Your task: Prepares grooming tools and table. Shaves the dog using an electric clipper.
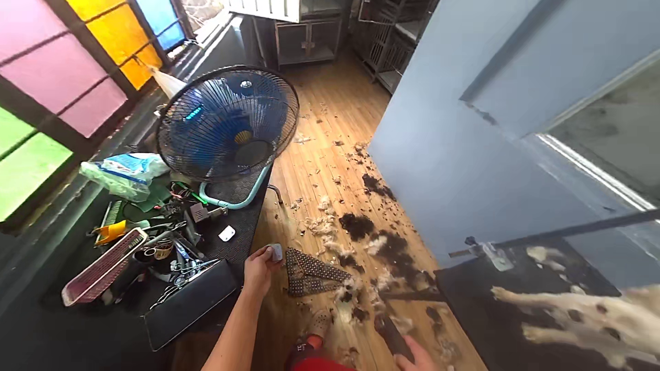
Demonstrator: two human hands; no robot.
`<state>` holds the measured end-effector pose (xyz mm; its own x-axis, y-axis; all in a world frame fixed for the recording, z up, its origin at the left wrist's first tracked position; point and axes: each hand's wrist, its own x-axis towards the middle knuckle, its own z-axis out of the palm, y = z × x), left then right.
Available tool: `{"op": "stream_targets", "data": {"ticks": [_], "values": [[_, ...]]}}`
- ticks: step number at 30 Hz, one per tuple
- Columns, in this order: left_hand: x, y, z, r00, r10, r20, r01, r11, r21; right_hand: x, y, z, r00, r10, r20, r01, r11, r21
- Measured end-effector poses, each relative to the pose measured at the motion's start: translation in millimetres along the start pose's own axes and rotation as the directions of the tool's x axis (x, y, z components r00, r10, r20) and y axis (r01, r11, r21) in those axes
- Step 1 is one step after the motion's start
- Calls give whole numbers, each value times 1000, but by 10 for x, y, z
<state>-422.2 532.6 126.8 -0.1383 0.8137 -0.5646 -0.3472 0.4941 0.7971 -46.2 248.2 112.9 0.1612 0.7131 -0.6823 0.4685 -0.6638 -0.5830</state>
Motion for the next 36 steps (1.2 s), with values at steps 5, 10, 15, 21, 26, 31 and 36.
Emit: {"op": "stream_targets", "data": {"ticks": [5, 10, 15, 21, 26, 31, 36], "values": [[-657, -134, 889, 911, -232, 340, 356, 860, -367, -313, -856, -191, 971, -226, -78, 220, 973, -70], [-1416, -289, 1772, 852, -216, 478, 417, 831, -367, -591, -1156, -265, 815, -452, -364, 406, 892, -200], [-2106, -408, 2286, 670, 138, 730, 146, 939, -311, -903, -1014, -451, 738, -420, -528, 414, 900, -137], [-2655, -602, 2783, 545, 264, 796, 19, 945, -327, -1285, -594, -763, 688, -364, -628, 401, 912, -90], [-2967, -861, 3174, 344, 366, 864, -148, 930, -336, -1505, -224, -1104, 657, -357, -664, 393, 914, -102], [-3339, -1189, 3578, 385, 332, 861, -155, 943, -294, -1664, 178, -1473, 617, -337, -712, 351, 927, -134], [-3687, -1578, 3929, 334, 268, 904, -77, 963, -257, -1807, 596, -1799, 561, -337, -757, 338, 927, -162]]}}
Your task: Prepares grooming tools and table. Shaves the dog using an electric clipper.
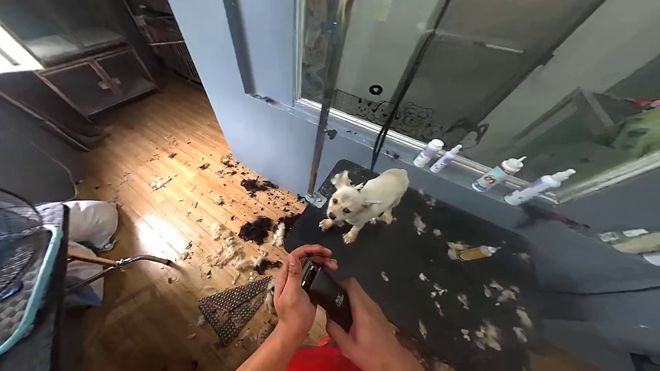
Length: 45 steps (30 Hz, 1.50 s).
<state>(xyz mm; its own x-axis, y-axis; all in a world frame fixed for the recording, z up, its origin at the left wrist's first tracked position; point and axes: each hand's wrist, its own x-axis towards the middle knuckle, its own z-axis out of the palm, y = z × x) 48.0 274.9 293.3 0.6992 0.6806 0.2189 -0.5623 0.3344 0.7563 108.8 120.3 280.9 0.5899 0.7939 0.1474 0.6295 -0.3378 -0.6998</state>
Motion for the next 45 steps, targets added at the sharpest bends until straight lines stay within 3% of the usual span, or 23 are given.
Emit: {"op": "stream_targets", "data": {"ticks": [3, 6, 9, 18, 21, 23, 26, 27, 28, 29, 30, 31, 32, 34, 36, 38, 40, 45], "values": [[49, -249, 144, 985, -82, 149, 86, 996, -19, -19, 239, -160, 998, 60, 30, -60, 998, -12], [99, -464, 178, 948, -106, 300, 76, 991, 109, -19, 442, -277, 979, 151, 134, -154, 988, 14], [204, -632, 199, 919, -181, 351, 124, 976, 180, 18, 535, -355, 948, 256, 187, -264, 964, 17], [929, -946, 409, 804, -281, 524, 126, 942, 312, 417, 707, -460, 907, 421, 8, -420, 906, -48], [1214, -1083, 397, 811, -295, 506, 163, 943, 290, 638, 758, -372, 878, 461, -127, -472, 879, -71], [1431, -1163, 375, 842, -244, 481, 158, 964, 212, 808, 737, -290, 835, 448, -320, -491, 869, -64], [1795, -1117, 317, 874, -154, 460, 106, 986, 128, 959, 510, -158, 665, 431, -610, -437, 887, 149], [1916, -1084, 280, 875, -127, 466, 86, 990, 109, 1004, 368, -97, 605, 540, -585, -422, 840, 340], [2019, -1060, 237, 874, -102, 475, 65, 993, 95, 1094, 231, -47, 549, 710, -441, -398, 686, 610], [2089, -1046, 190, 869, -85, 488, 48, 995, 89, 1216, 149, -26, 515, 839, -175, -342, 388, 856], [2117, -1043, 144, 862, -80, 500, 42, 995, 87, 1352, 112, -14, 495, 866, 76, -239, 52, 970], [2104, -1049, 100, 854, -78, 514, 36, 995, 92, 1487, 102, 18, 463, 864, 201, -87, -181, 980], [2069, -1062, 65, 843, -72, 533, 16, 994, 109, 1620, 103, 56, 414, 885, 215, 111, -283, 953], [1980, -1122, -3, 820, -78, 567, -9, 989, 148, 1821, 152, 122, 306, 947, 99, 433, -231, 871], [1887, -1175, -85, 816, -206, 540, 82, 966, 245, 1920, 232, 168, 184, 982, -36, 574, -77, 815], [1864, -1190, -166, 772, -452, 446, 278, 872, 402, 1950, 322, 185, 89, 986, -140, 570, 65, 819], [1883, -1174, -232, 687, -623, 374, 424, 762, 490, 1931, 371, 162, 40, 976, -212, 513, 162, 843], [2029, -1161, -204, 541, -757, 365, 496, 639, 588, 1833, 439, 134, 53, 897, -439, 425, 377, 823]]}}
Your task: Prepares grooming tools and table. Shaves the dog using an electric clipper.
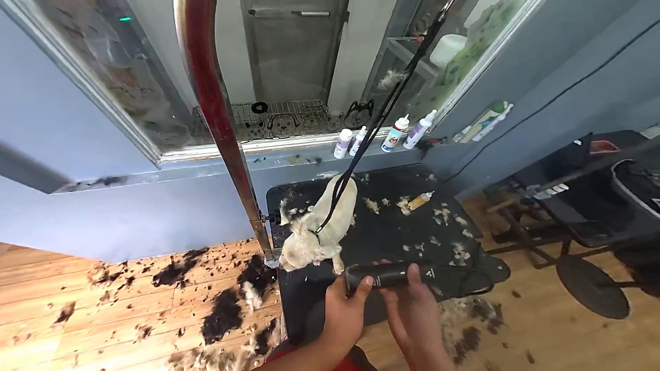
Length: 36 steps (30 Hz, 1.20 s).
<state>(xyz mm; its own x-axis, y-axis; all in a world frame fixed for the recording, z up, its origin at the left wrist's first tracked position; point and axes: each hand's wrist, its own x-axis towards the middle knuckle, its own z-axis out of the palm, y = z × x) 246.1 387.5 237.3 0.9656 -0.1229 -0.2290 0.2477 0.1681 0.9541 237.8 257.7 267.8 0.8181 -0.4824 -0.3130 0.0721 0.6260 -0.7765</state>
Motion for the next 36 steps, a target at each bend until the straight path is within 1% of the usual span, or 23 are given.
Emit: {"op": "stream_targets", "data": {"ticks": [2, 4, 5, 6, 7, 8, 9, 10, 11, 12, 13, 14, 15, 18, 19, 21, 23, 25, 28, 31, 32, 35, 36], "values": [[36, 78, -4, 996, -38, 86, 34, 998, 43, 12, -50, -16, 999, -29, 16, 29, 1000, 4], [79, 247, -69, 978, -55, 203, -2, 963, 271, 42, -131, -9, 1000, -7, -12, 7, 1000, 20], [108, 349, -130, 973, 2, 233, -96, 915, 392, 56, -185, 1, 999, 18, -34, -17, 999, 31], [151, 439, -226, 963, 135, 234, -236, 841, 486, 68, -241, -3, 998, 45, -47, -43, 998, 40], [220, 509, -349, 933, 294, 207, -360, 734, 576, 76, -285, -34, 996, 71, -51, -69, 997, 45], [338, 559, -490, 881, 444, 162, -432, 616, 658, 82, -310, -88, 995, 91, -47, -89, 995, 45], [489, 606, -639, 845, 520, 122, -432, 531, 729, 86, -318, -164, 994, 107, -33, -105, 994, 41], [642, 646, -776, 861, 500, 90, -368, 492, 789, 82, -305, -259, 993, 115, -19, -114, 993, 29], [781, 653, -884, 904, 425, 55, -275, 476, 835, 74, -278, -356, 992, 124, -4, -124, 992, 3], [896, 643, -963, 952, 304, 22, -174, 483, 858, 66, -244, -437, 991, 137, 10, -137, 990, -19], [980, 626, -1020, 986, 168, -3, -85, 515, 853, 59, -204, -495, 988, 152, 23, -151, 988, -41], [1033, 597, -1064, 998, 67, -16, -25, 575, 818, 56, -158, -532, 986, 163, 31, -161, 986, -52], [1046, 568, -1100, 1000, 4, -13, 7, 650, 760, 49, -117, -546, 984, 175, 29, -173, 984, -52], [965, 412, -1226, 996, -41, 85, -10, 852, 524, 15, -70, -525, 955, 291, 50, -292, 956, 26], [932, 345, -1266, 989, -48, 143, -22, 892, 452, 8, -73, -510, 941, 330, 71, -334, 941, 59], [876, 226, -1294, 956, -58, 287, -60, 921, 385, 3, -84, -493, 924, 368, 102, -376, 923, 79], [844, 157, -1239, 906, -81, 415, -89, 923, 375, 15, -109, -484, 918, 381, 110, -390, 918, 74], [836, 119, -1105, 879, -67, 472, -124, 923, 363, 18, -153, -466, 916, 393, 75, -397, 917, 47], [939, 179, -908, 832, 1, 555, -263, 881, 393, 20, -238, -481, 917, 397, 43, -399, 916, 46], [1134, 326, -776, 705, 92, 703, -499, 769, 400, -12, -287, -523, 925, 379, 33, -380, 924, 37], [1195, 369, -735, 658, 108, 745, -551, 744, 378, -32, -293, -527, 928, 370, 30, -371, 928, 34], [1353, 464, -632, 512, 129, 849, -651, 704, 285, -107, -285, -553, 940, 339, 30, -340, 940, 23], [1389, 478, -618, 473, 112, 874, -671, 689, 275, -139, -278, -577, 944, 325, 49, -327, 945, 31]]}}
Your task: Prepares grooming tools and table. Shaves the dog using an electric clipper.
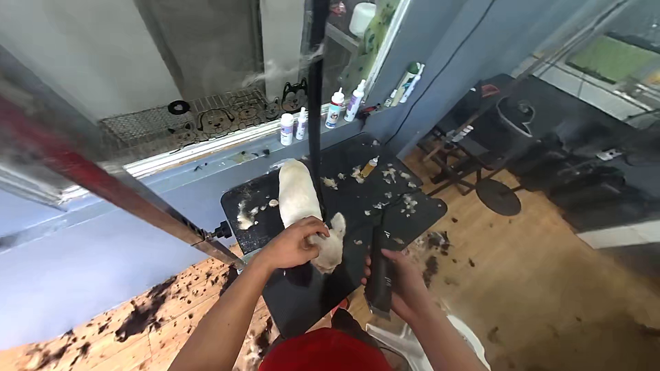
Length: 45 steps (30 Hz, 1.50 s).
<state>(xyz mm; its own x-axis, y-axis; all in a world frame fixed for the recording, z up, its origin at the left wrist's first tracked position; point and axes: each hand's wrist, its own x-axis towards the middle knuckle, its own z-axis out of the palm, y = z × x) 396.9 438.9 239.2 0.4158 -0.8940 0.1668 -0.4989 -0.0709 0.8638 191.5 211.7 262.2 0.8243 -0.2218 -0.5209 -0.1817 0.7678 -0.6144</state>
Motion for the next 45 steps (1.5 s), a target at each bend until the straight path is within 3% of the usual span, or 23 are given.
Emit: {"op": "stream_targets", "data": {"ticks": [7, 9, 13, 17, 22, 25, 27, 30, 35, 37, 42, 45], "values": [[-12, -97, -49, 984, 4, 179, -5, 1000, 7, -186, 13, -58, 979, -107, 172, 118, 992, -53], [-11, -87, -17, 978, 19, 208, -30, 998, 51, -210, 60, -66, 980, -116, 161, 131, 987, -93], [0, -72, -32, 965, 62, 255, -81, 995, 64, -242, 213, -48, 971, -189, 144, 188, 982, 20], [23, -42, -48, 938, 76, 339, -110, 990, 82, -256, 321, -59, 970, -191, 149, 207, 974, -94], [99, -3, -1, 923, 126, 365, -167, 983, 82, -285, 478, -163, 967, -212, 141, 227, 969, -97], [109, -32, 50, 955, 75, 288, -90, 995, 39, -292, 585, -220, 932, -329, 154, 347, 932, -108], [120, 34, 54, 964, -69, 258, 65, 998, 22, -294, 663, -226, 873, -462, 152, 478, 875, -83], [184, 148, 42, 922, -305, 240, 320, 947, -26, -292, 691, -146, 789, -606, 99, 612, 761, -216], [234, 141, 40, 894, -384, 231, 420, 897, -135, -305, 769, 59, 613, -777, 147, 760, 528, -380], [193, 149, 63, 875, -433, 217, 476, 854, -212, -339, 760, 180, 638, -756, 144, 741, 552, -383], [-7, 88, 151, 860, -471, 193, 509, 775, -375, -420, 713, 282, 804, -562, 193, 594, 758, -269], [-102, 35, 237, 861, -489, 139, 500, 766, -404, -446, 754, 285, 719, -637, 278, 692, 623, -363]]}}
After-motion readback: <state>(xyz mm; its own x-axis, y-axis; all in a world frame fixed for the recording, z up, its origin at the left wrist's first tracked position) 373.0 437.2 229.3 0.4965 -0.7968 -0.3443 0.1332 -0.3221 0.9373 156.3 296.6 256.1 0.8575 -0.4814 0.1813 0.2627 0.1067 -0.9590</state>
